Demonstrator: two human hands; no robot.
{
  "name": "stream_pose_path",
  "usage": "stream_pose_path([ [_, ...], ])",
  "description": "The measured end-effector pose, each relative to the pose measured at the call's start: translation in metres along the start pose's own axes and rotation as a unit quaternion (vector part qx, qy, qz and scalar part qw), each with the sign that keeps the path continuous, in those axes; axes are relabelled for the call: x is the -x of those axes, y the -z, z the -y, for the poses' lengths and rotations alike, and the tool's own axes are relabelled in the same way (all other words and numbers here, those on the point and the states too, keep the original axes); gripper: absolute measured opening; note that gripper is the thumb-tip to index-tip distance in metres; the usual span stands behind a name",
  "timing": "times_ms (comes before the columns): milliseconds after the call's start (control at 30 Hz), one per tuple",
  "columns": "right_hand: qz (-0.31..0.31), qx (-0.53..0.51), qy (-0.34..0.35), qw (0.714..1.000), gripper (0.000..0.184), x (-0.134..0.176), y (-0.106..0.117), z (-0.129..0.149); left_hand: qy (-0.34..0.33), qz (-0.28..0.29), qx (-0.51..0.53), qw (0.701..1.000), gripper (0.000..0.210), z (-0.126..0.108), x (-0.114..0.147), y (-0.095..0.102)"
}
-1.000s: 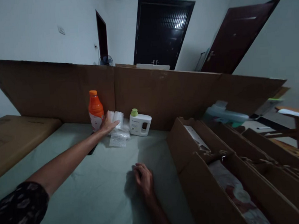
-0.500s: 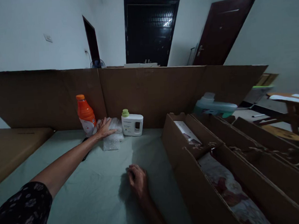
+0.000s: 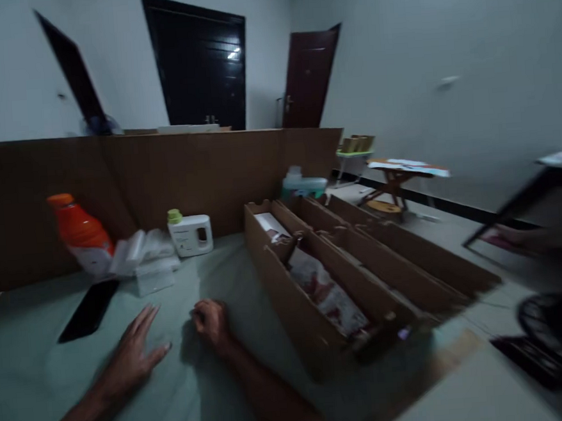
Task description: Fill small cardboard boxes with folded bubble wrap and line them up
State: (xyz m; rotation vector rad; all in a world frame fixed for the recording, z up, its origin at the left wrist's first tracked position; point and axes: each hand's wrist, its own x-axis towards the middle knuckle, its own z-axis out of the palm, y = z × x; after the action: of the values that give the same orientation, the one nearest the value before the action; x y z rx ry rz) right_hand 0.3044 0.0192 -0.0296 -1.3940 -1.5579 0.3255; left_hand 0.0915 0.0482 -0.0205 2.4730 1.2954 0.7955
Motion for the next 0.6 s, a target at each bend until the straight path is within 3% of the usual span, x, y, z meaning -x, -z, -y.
stream_pose_path([
  [133,-0.022,0.026,-0.017,0.999,0.019,0.013,0.018,0.026,-0.038,0.033,0.010,0.999,0.068,-0.015,0.029,-0.051],
  [233,-0.022,0.038,0.006,0.999,0.019,0.048,0.058,0.069,-0.080,0.030,-0.019,0.996,0.061,-0.014,0.034,-0.074],
  [300,-0.010,0.068,0.065,0.996,0.022,0.076,0.097,0.101,-0.123,0.007,-0.043,0.991,0.059,-0.007,0.036,-0.081],
  [400,-0.077,0.168,0.140,0.973,0.027,0.110,0.169,0.135,-0.176,-0.029,-0.068,0.982,0.056,0.003,0.044,-0.082],
  [500,-0.167,0.262,0.126,0.942,0.024,0.123,0.251,0.138,-0.195,-0.043,-0.077,0.977,0.049,0.003,0.050,-0.076],
  [600,-0.264,0.303,0.071,0.913,0.009,0.114,0.334,0.121,-0.206,-0.049,-0.084,0.974,0.045,0.001,0.051,-0.074],
])
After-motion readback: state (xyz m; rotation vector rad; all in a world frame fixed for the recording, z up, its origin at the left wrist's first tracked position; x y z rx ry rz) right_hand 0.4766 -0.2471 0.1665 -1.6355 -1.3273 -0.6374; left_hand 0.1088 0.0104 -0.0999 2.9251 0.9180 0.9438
